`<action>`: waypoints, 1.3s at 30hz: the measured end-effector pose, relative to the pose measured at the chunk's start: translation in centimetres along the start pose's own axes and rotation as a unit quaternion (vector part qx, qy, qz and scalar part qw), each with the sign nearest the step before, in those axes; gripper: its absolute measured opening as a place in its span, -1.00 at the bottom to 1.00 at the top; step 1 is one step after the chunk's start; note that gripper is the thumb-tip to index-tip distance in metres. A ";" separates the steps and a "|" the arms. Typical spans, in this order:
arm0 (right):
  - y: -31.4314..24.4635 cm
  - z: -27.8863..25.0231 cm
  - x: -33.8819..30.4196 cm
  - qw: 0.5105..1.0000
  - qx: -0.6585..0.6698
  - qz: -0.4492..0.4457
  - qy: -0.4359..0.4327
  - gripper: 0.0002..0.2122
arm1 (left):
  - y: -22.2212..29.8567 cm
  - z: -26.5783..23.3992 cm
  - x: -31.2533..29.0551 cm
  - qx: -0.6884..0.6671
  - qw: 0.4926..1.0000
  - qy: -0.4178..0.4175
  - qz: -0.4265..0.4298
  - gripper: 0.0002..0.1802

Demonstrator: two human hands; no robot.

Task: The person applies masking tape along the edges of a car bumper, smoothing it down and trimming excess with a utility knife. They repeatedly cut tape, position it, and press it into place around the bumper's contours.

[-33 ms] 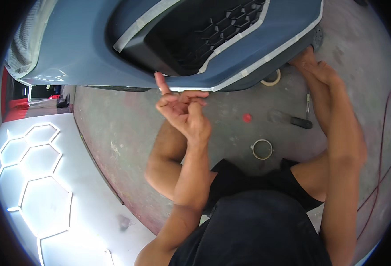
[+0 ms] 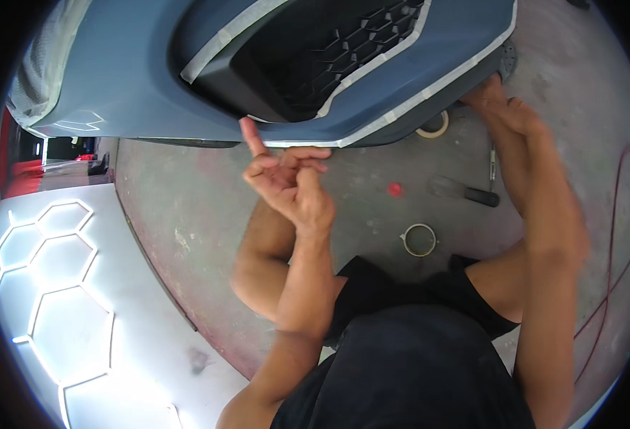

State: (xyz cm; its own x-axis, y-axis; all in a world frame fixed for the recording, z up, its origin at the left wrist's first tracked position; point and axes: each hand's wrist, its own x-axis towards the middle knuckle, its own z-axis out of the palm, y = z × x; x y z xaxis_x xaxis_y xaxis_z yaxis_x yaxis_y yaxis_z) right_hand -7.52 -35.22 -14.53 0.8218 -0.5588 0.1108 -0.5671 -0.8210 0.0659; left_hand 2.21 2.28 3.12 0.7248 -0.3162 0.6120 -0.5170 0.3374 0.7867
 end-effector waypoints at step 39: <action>-3.3 -1.2 3.2 0.991 0.121 -0.037 -0.051 -0.58 | -16.5 -15.0 3.9 0.672 0.580 -0.329 -0.323 -0.30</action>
State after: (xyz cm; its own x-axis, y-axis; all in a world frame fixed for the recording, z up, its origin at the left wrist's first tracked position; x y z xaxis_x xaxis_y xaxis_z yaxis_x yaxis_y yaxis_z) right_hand -3.10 -34.18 -13.24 0.8688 -0.4950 0.0120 -0.4859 -0.8572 -0.1707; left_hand 20.43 8.74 -8.71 0.8630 -0.4105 -0.2946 -0.4423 -0.8956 -0.0478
